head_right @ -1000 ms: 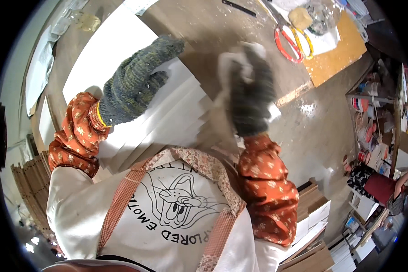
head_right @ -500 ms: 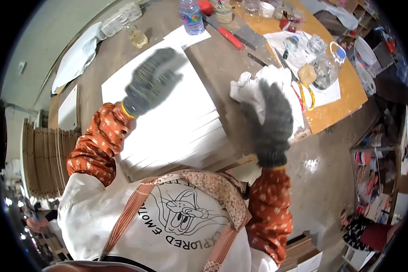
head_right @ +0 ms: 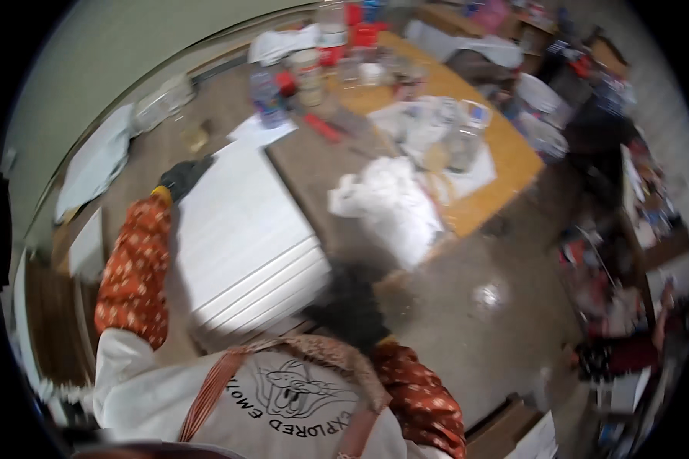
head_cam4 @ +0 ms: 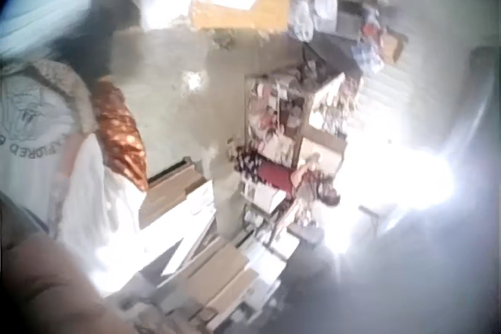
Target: The person wipes white furniture panels with a cloth and a sponge-like block, stacking them on a table and moving them aside in a workshop environment.
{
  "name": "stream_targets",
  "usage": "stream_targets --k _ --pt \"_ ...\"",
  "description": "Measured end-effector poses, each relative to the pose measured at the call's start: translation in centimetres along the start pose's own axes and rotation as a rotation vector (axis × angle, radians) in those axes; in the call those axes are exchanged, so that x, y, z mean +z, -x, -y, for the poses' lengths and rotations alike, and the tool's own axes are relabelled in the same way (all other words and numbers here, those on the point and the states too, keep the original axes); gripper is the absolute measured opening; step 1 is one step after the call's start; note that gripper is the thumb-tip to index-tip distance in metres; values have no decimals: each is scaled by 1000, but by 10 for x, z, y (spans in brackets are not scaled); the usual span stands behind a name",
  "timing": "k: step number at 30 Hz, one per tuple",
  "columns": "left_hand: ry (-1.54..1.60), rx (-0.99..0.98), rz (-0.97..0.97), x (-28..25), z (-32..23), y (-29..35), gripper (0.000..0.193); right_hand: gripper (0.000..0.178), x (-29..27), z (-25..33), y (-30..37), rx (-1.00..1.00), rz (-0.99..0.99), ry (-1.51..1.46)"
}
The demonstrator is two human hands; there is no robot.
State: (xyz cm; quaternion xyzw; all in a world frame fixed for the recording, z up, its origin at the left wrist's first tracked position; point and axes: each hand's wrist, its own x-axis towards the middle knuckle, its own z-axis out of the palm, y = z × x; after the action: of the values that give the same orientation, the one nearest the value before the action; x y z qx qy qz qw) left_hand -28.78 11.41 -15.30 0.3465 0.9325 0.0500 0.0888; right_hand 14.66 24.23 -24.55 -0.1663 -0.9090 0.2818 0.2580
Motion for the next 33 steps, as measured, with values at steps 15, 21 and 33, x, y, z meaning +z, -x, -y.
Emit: stream_targets --k 15,21,33 --pt "245 281 -26 47 -16 53 60 91 21 46 52 300 87 -465" --pt "149 313 26 41 -33 76 55 73 22 68 83 608 52 -895" --pt "265 295 74 26 -40 97 61 68 41 63 91 771 27 -1227"
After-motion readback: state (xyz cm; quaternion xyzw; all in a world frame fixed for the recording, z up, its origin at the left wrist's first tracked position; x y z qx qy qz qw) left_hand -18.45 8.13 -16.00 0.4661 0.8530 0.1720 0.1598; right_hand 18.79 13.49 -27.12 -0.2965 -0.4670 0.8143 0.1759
